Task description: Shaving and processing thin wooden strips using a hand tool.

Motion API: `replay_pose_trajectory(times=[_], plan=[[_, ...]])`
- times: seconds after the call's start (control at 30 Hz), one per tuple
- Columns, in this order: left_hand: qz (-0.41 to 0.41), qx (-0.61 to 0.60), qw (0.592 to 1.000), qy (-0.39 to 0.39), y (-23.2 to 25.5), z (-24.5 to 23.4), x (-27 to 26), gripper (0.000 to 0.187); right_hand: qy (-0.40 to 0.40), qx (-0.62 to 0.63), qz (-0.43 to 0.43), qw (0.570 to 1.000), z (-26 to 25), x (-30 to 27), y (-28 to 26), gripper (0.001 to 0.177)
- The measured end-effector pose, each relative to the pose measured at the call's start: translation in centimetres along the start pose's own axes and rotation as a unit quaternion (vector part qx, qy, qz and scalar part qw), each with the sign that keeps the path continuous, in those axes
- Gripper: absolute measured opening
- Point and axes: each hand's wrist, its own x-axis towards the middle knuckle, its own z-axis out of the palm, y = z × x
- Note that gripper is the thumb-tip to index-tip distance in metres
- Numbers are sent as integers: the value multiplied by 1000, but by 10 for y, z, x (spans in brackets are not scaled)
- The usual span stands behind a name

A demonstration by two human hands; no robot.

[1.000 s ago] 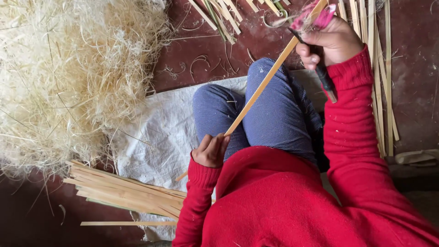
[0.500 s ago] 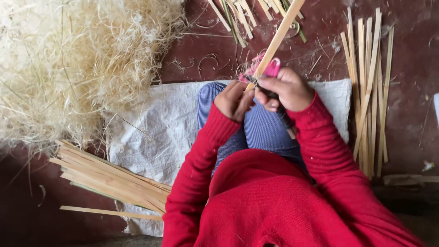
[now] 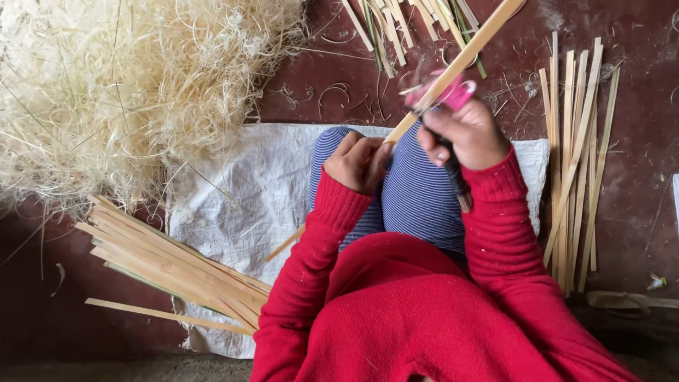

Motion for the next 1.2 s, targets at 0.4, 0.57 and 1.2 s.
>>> replay_pose_trajectory(times=[0.4,0.57,1.2], plan=[[59,129,990,19,16,-19,-13,10,-26,71,44,996,-16,-5,43,26],[75,157,985,-20,13,-25,-32,8,-30,73,56,995,-37,-4,34,18],[-198,109,974,4,-57,-42,-84,30,141,95,128,977,-58,54,28,39]])
